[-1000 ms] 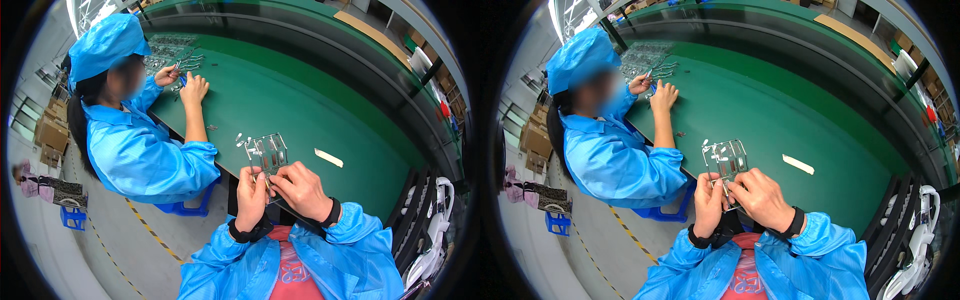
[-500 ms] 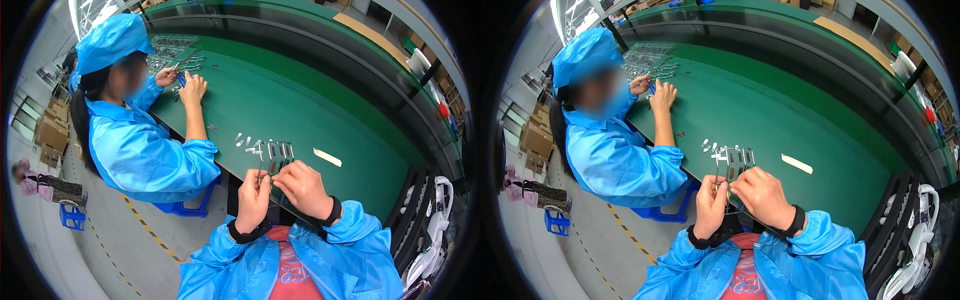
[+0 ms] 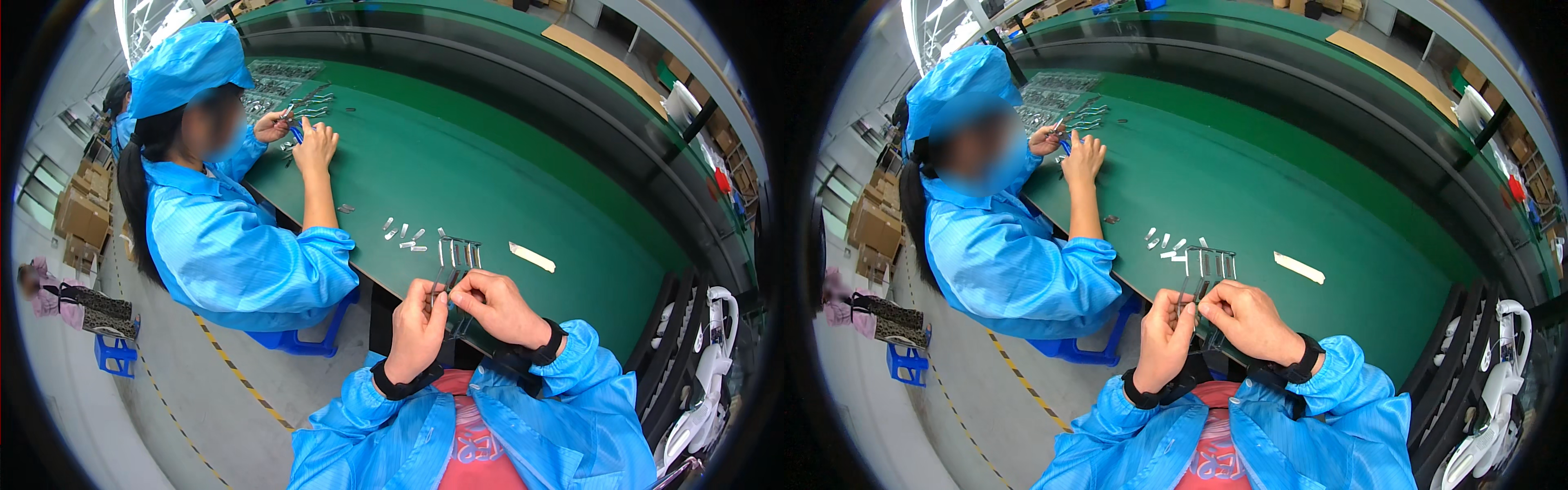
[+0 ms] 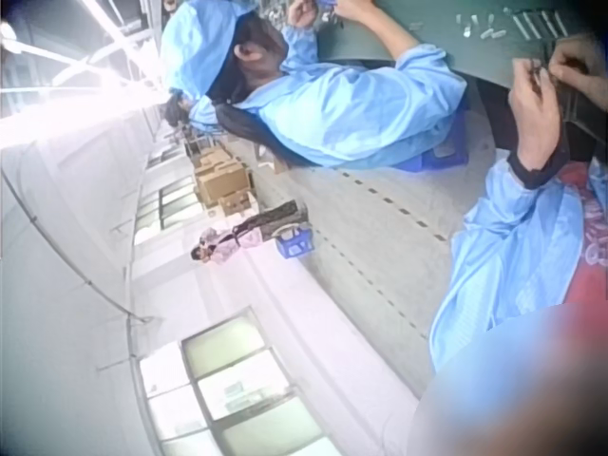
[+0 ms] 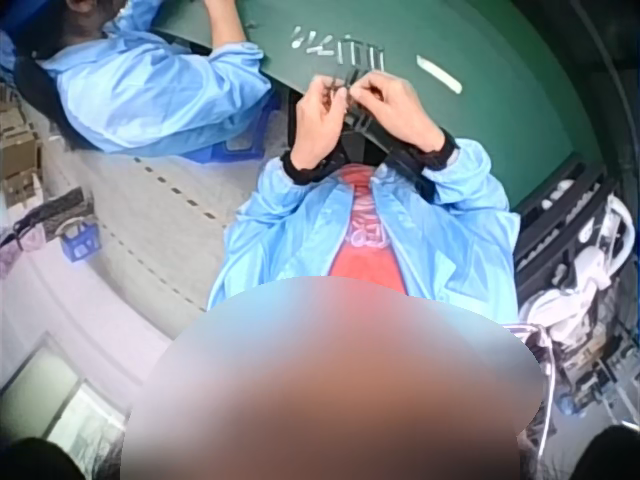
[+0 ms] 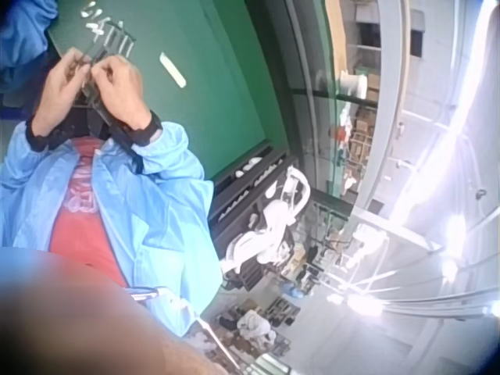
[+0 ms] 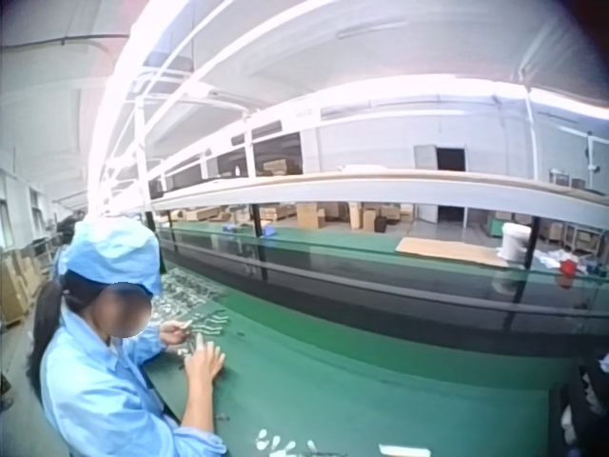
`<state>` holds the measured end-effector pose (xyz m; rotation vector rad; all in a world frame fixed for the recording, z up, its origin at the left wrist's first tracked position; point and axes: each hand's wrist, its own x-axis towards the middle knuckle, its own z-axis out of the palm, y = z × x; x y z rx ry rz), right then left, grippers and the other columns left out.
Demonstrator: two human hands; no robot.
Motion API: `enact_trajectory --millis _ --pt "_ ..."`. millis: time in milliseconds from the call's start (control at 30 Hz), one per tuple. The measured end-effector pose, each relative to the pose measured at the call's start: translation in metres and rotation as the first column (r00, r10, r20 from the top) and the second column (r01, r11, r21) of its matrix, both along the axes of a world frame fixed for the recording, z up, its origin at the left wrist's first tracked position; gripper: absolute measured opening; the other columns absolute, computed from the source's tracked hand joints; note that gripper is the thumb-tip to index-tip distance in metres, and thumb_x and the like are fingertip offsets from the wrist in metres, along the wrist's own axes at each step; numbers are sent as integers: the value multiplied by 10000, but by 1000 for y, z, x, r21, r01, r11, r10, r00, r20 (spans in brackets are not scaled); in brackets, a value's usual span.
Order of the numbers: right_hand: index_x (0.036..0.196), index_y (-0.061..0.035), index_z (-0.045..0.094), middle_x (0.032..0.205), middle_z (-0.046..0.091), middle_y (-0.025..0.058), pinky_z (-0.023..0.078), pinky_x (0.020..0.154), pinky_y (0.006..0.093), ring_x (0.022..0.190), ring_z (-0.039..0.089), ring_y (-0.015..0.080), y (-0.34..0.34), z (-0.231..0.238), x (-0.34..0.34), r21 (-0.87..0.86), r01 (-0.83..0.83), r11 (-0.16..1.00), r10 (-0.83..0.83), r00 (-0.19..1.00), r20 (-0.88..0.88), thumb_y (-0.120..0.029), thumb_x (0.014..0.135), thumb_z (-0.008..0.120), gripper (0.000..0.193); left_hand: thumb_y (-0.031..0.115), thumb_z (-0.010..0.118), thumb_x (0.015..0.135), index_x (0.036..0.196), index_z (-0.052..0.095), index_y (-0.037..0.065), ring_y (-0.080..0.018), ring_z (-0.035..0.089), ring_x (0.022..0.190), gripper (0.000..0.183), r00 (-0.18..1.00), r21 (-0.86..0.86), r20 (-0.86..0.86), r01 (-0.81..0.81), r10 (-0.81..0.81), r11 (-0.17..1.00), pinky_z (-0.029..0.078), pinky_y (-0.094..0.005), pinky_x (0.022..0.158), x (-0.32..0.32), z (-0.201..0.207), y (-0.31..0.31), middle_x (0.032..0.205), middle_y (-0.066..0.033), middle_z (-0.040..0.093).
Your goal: The recorder carries a stool to a workstation and then assembles small white plastic components onto a metal wire frame.
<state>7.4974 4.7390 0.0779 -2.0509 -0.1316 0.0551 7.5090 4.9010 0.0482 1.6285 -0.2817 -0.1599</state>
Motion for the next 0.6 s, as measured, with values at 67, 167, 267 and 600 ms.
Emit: enact_trajectory --millis 67,167,267,600 --pt "841 5 607 749 561 96 426 585 328 642 536 191 1 -3 -1 -34 7 999 -8 1000 -28 -176 879 604 185 40 526 927 1015 511 -13 -19 465 654 104 1000 28 -6 7 -7 1000 378 -189 546 -1 1 0 791 5 552" --pt "839 3 594 761 574 129 442 602 365 657 564 271 4 -8 -2 -110 31 993 -23 997 77 -166 887 577 176 39 527 925 1018 510 -20 -24 459 652 111 999 79 33 11 -14 997 380 -193 547 -1 -1 -2 798 2 554" --pt "832 -2 580 771 578 151 452 622 408 685 565 344 10 -4 -3 -204 68 977 -36 987 157 -140 880 570 147 38 527 926 1024 509 -26 -21 472 659 119 994 79 106 -6 -3 997 382 -188 550 1 -4 -3 793 -6 560" --pt "869 -39 626 848 623 48 460 578 300 712 597 180 4 -3 -3 -566 108 817 372 651 661 -126 739 678 165 61 503 946 1019 478 2 -18 428 536 97 961 -185 -278 -43 -10 982 337 -186 454 15 1 4 695 17 491"
